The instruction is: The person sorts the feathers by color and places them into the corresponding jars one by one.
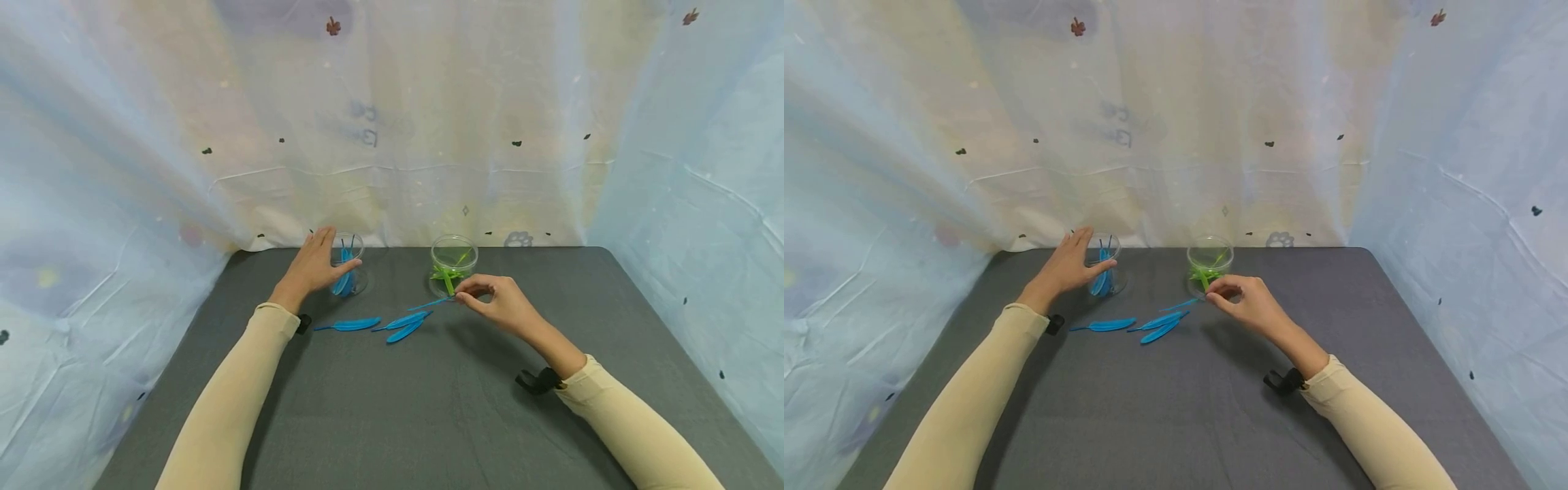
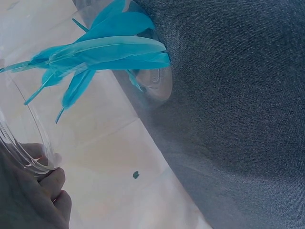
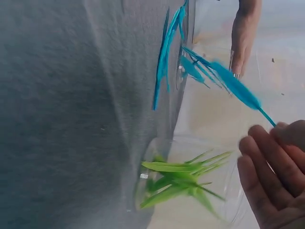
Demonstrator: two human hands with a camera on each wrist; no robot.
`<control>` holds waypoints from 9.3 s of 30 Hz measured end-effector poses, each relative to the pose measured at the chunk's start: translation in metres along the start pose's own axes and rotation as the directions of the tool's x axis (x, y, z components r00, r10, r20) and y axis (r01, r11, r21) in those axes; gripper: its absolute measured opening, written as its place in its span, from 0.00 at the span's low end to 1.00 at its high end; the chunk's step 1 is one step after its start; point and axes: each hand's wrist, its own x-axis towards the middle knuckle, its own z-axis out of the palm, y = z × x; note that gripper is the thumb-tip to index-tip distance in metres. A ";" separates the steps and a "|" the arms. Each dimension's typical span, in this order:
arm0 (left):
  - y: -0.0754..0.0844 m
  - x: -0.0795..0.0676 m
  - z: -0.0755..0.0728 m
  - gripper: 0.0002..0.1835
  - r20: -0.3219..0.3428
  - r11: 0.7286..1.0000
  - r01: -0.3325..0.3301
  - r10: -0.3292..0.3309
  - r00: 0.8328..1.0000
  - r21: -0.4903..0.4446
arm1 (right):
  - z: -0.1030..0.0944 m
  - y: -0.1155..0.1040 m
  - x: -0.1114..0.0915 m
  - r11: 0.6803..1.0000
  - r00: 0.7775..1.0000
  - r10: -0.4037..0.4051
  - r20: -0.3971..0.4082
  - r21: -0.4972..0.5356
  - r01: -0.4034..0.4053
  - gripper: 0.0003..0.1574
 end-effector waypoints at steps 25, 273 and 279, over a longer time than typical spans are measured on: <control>-0.001 0.003 0.004 0.60 -0.002 1.000 -0.011 0.011 1.000 0.027 | 0.018 -0.038 0.111 0.990 0.982 -0.142 -0.124 -0.009 0.142 0.06; 0.000 0.000 0.002 0.60 0.010 0.999 0.006 -0.006 1.000 0.045 | 0.097 -0.054 0.171 0.917 0.919 -0.001 -0.395 0.367 0.159 0.08; 0.000 -0.001 0.001 0.60 0.007 0.999 0.006 -0.006 1.000 0.052 | 0.108 -0.046 0.173 0.905 0.930 0.088 -0.357 0.419 0.075 0.10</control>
